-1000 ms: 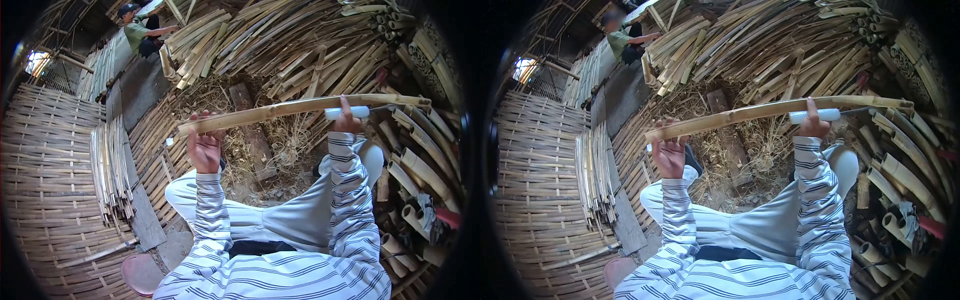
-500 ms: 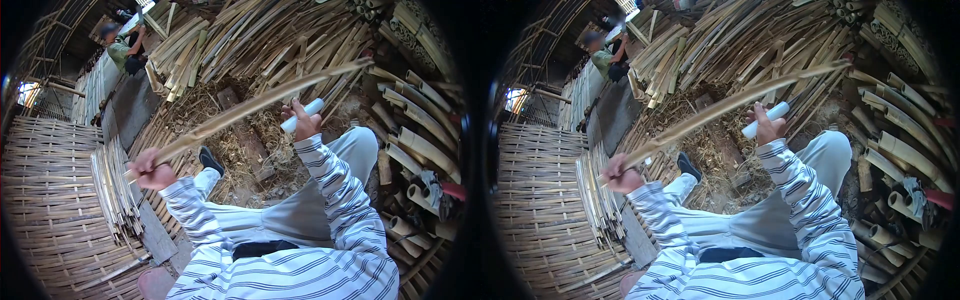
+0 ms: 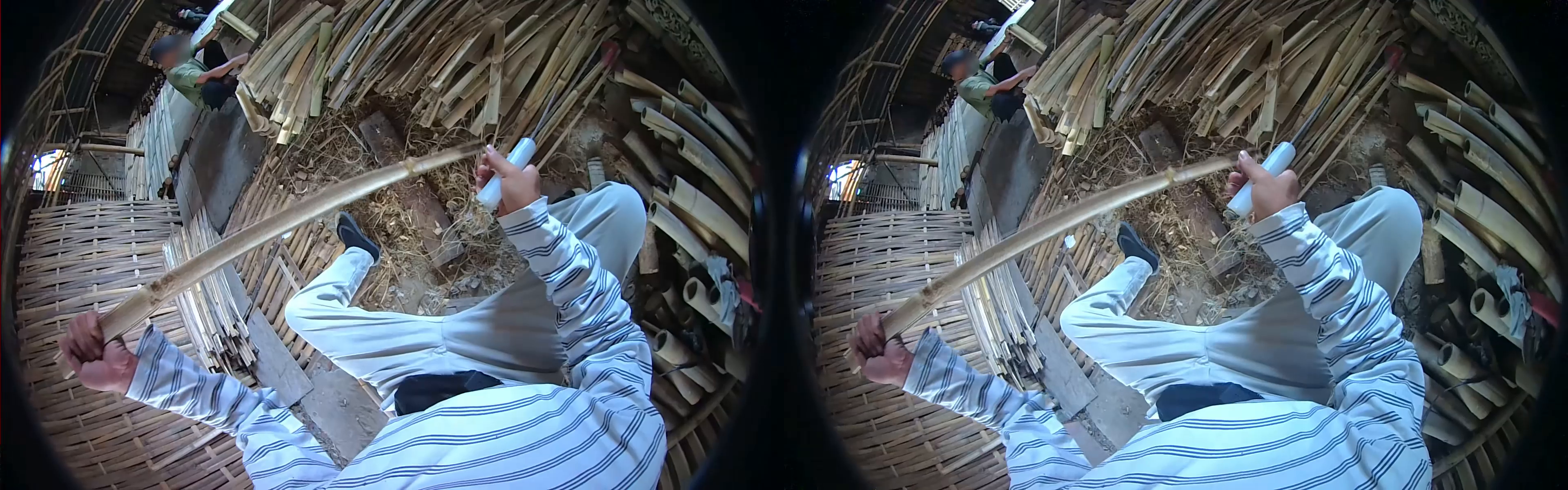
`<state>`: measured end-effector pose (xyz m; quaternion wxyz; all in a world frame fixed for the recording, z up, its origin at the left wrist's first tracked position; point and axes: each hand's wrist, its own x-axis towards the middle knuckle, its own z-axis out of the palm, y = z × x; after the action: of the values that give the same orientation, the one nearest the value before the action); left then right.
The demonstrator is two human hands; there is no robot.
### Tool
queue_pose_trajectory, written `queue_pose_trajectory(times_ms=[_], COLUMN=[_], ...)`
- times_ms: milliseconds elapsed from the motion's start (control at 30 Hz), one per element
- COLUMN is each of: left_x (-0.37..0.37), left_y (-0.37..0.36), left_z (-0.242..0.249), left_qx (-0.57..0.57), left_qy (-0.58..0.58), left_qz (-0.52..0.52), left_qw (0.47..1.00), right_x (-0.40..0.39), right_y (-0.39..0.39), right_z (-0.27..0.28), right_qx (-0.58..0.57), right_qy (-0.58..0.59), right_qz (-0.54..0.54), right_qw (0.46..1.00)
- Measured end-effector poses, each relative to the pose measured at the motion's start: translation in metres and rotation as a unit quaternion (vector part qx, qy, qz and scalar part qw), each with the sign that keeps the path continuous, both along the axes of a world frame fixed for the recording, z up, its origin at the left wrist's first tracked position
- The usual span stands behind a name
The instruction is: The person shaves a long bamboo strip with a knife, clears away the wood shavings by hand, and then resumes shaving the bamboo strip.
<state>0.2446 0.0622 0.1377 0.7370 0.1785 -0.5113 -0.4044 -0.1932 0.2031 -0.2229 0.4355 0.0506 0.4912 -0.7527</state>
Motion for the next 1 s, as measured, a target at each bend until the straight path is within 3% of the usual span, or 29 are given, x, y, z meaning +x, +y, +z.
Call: queue_pose_trajectory(times_ms=[33,167,400,533,667,700,800,833,933,1000], left_x=[-0.002,0.002,-0.053,-0.075,-0.126,-0.128,-0.149,-0.137,-0.134,-0.140], left_y=[0.001,-0.015,-0.014,-0.024,-0.020,-0.026,-0.030,-0.046,-0.068,-0.071], left_z=[0.007,0.040,0.043,0.038,0.019,0.019,0.008,0.012,0.015,0.015], left_qx=[-0.016,0.041,0.031,0.038,0.063,0.064,0.096,0.076,0.048,0.029], left_qy=[-0.029,-0.052,-0.122,-0.153,-0.139,-0.185,-0.189,-0.235,-0.215,-0.215], left_qz=[-0.093,-0.228,-0.136,-0.133,-0.006,-0.101,-0.033,-0.126,-0.014,-0.011], left_qw=[0.995,0.971,0.983,0.979,0.988,0.975,0.977,0.961,0.975,0.976], right_x=[-0.003,-0.008,-0.006,0.000,0.005,0.008,0.017,0.013,0.005,0.003], right_y=[0.000,-0.001,0.004,0.011,0.009,0.009,0.014,0.012,0.011,0.010], right_z=[-0.003,-0.006,-0.009,0.000,-0.006,-0.005,-0.001,-0.006,0.000,-0.004], right_qx=[0.007,0.052,0.085,0.093,0.069,0.067,0.072,0.092,0.128,0.163], right_qy=[0.003,0.056,0.220,0.265,0.275,0.281,0.404,0.444,0.499,0.456], right_qz=[0.000,-0.026,0.012,0.071,0.100,0.106,0.090,0.102,0.150,0.241], right_qw=[1.000,0.997,0.972,0.957,0.954,0.952,0.907,0.885,0.844,0.841])
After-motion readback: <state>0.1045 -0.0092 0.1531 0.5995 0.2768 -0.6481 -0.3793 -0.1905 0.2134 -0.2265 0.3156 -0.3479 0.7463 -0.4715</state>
